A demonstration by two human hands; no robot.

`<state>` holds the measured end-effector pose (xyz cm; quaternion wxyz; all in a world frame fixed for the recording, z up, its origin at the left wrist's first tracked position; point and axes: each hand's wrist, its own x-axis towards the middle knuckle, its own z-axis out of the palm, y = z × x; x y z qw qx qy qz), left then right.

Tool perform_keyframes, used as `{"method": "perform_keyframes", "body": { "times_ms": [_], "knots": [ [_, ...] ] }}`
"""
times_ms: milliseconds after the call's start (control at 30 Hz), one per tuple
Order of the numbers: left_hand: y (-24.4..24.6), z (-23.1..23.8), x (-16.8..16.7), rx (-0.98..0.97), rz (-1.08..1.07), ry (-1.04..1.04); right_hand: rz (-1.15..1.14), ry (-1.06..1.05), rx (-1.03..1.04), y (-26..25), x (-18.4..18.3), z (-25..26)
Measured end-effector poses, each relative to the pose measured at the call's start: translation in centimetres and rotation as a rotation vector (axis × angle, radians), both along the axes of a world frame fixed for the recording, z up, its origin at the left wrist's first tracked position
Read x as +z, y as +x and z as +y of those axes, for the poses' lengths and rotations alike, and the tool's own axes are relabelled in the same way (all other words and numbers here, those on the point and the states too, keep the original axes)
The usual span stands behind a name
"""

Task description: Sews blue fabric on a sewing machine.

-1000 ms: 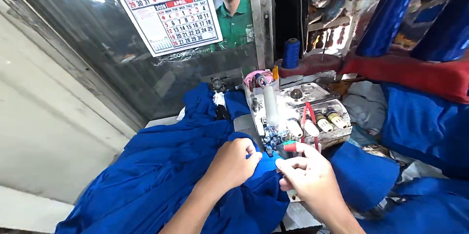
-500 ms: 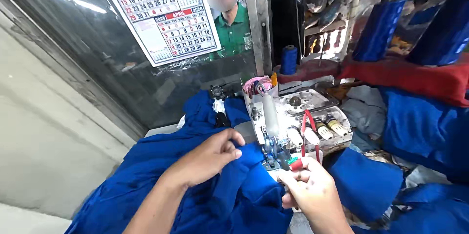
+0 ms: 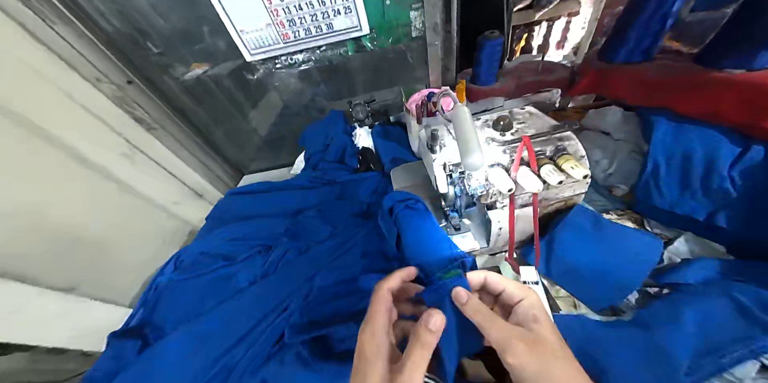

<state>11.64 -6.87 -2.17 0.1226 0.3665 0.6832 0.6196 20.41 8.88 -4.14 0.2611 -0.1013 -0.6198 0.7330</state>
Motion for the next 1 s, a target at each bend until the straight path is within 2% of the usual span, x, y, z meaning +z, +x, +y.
{"method": "perform_keyframes", "body": {
  "times_ms": [67, 167, 200, 300, 367, 433, 500, 567, 633, 733, 800, 833, 900, 1000],
  "knots": [
    [-0.2, 1.2, -1.0, 0.002, -0.084, 0.076, 0.010, 0.091, -0.019, 0.7, -1.0, 0.3],
    [-0.9, 2.1, -1.6, 0.077, 0.036, 0.048, 0.010, 0.143, -0.056, 1.4, -1.4, 0.7],
    [-1.0, 1.8, -1.1, 0.033, 0.034, 0.039, 0.005, 0.145, -0.078, 1.6, -1.3, 0.8],
    [-0.9, 0.7, 1.2, -0.274, -0.159, 0.129, 0.018, 0.126, -0.124, 2.6, -0.9, 1.2],
    [-0.1, 1.5, 0.2, -0.175, -0.119, 0.085, 0.022, 0.090, -0.085, 3.0, -0.9, 1.6],
    [0.7, 3.2, -2.2, -0.101, -0.056, 0.030, 0.007, 0.076, 0.001, 3.0, -1.0, 1.8],
    [0.9, 4.5, -3.4, -0.117, -0.011, 0.099, -0.011, 0.179, 0.004, 3.0, -1.0, 2.4],
    [0.4, 4.6, -2.9, -0.156, 0.015, 0.109, -0.031, 0.406, -0.090, 3.7, -1.1, 3.1],
    [-0.5, 4.5, -1.9, -0.223, -0.032, 0.129, 0.017, 0.478, -0.128, 3.9, -0.6, 3.8],
    [-0.4, 6.2, -1.8, -0.215, -0.217, 0.292, 0.171, 0.176, -0.029, 2.1, -0.6, 4.2],
    [-1.0, 6.7, -2.1, -0.180, -0.262, 0.366, 0.206, -0.050, 0.069, 1.2, -0.8, 5.0],
    [-1.7, 6.0, -1.9, -0.193, -0.227, 0.370, 0.188, -0.087, 0.127, 1.2, -0.6, 5.7],
    [-3.5, 3.4, -0.8, -0.288, -0.115, 0.316, 0.140, -0.003, 0.280, 1.8, 0.1, 7.3],
    [-6.3, -0.2, 1.0, -0.537, -0.061, 0.110, -0.003, 0.222, 0.458, 2.0, 1.4, 9.4]
  ]
}}
